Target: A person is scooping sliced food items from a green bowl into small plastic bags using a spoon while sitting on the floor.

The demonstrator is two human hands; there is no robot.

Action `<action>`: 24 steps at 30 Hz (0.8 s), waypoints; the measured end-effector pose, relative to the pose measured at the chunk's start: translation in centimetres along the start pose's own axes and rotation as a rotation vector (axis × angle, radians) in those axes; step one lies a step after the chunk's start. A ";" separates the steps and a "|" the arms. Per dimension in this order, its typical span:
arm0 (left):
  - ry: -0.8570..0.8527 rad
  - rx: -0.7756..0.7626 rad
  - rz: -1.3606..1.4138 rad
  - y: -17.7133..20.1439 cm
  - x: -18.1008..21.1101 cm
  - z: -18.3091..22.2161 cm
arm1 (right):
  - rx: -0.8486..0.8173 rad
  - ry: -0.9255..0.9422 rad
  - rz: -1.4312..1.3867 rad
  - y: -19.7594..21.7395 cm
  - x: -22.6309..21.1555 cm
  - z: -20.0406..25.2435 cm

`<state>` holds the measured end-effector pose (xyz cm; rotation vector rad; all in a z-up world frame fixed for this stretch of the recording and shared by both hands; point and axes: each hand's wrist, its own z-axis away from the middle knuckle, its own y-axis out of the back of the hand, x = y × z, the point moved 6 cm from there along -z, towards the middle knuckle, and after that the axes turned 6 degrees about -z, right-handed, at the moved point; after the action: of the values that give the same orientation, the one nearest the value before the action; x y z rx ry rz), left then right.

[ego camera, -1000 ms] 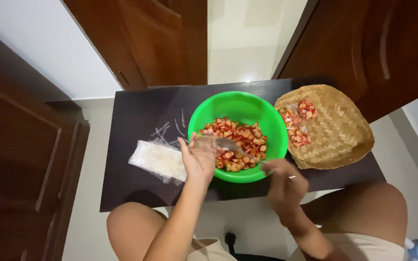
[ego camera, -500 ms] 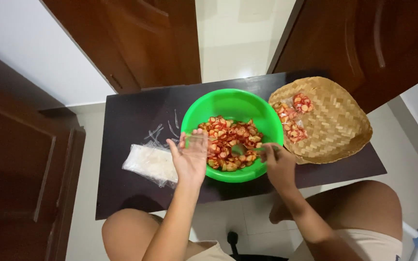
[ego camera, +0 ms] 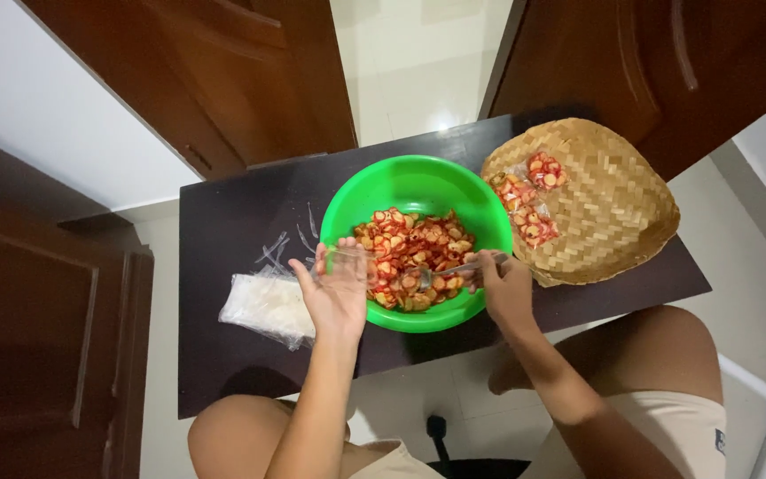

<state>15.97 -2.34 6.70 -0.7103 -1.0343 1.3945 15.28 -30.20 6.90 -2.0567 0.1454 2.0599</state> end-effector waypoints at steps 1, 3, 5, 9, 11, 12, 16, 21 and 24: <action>0.004 0.003 -0.002 0.2 0.0 -0.1 | 0.020 0.000 -0.030 0.2 0.0 -0.1; 0.009 0.007 -0.005 0.3 -0.1 -0.3 | 0.041 -0.002 -0.061 0.7 -0.3 -0.3; 0.004 -0.008 -0.007 0.2 -0.2 -0.3 | 0.076 -0.017 -0.058 1.3 -0.7 -0.4; -0.002 0.000 -0.060 0.1 -0.2 -0.3 | 0.107 -0.030 -0.113 1.0 -4.4 0.2; 0.002 0.022 -0.104 0.0 -0.2 0.1 | 0.117 -0.031 -0.213 0.8 -6.3 0.6; 0.001 0.022 -0.103 -0.1 -0.3 0.2 | 0.115 -0.031 -0.213 0.8 -6.5 0.7; 0.000 0.018 -0.162 0.1 -0.6 0.0 | 0.127 -0.043 -0.295 0.2 -8.3 1.8; -0.013 0.036 -0.305 -1.1 -2.0 1.5 | 0.103 0.013 -0.290 -1.6 -10.1 3.5; 0.006 0.038 -0.343 -3.0 -3.4 3.9 | 0.073 0.039 -0.206 -3.2 -10.9 4.9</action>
<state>14.22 -6.58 10.44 -0.4822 -1.0655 1.1108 11.12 -26.95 18.07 -1.9789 0.0133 1.8660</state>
